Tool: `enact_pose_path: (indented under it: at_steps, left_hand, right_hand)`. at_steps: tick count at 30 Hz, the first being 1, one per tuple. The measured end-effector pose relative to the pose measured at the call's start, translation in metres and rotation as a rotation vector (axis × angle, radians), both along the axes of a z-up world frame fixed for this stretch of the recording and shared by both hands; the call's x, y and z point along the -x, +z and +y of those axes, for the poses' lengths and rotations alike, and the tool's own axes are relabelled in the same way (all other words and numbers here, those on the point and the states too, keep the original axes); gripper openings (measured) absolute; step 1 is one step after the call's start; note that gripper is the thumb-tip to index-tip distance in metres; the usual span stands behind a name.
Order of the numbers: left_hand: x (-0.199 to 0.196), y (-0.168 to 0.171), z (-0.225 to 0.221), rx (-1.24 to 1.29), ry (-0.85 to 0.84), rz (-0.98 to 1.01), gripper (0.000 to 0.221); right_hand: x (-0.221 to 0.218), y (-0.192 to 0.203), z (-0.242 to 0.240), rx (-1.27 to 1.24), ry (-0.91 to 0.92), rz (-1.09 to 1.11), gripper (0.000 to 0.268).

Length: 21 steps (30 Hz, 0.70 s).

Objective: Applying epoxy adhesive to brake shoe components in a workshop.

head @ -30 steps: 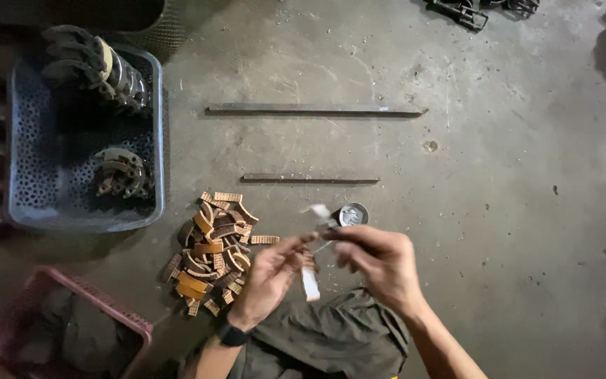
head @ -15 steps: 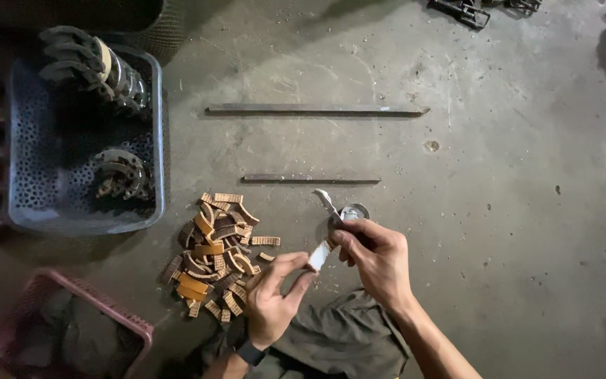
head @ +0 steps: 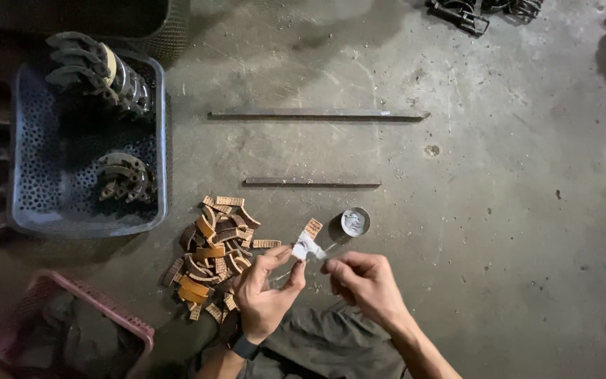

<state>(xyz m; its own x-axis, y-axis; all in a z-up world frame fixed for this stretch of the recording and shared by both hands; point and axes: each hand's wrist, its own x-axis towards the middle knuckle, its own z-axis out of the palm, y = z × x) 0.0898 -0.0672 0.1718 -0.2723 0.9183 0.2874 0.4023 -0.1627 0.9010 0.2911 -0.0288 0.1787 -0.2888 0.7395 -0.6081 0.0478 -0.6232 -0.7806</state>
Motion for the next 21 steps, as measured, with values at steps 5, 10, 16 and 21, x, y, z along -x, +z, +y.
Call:
enact_pose_path:
  at_steps: [5,10,16,21]
  left_hand:
    - [0.006,0.001,-0.001,-0.042,0.011,0.062,0.031]
    - [0.002,-0.007,-0.005,-0.082,0.006,0.188,0.032]
    - [0.001,-0.003,-0.006,-0.096,-0.065,0.22,0.033]
    - [-0.003,0.002,0.0,-0.095,-0.073,0.218,0.033]
  right_hand:
    - [0.004,0.034,0.013,-0.226,0.065,-0.482,0.02]
    - [0.011,0.044,-0.001,-0.636,0.119,-0.56,0.015]
    - [0.013,0.039,0.003,-0.697,0.093,-0.588,0.012]
    - [0.001,0.029,0.011,-0.731,0.029,-0.626,0.013]
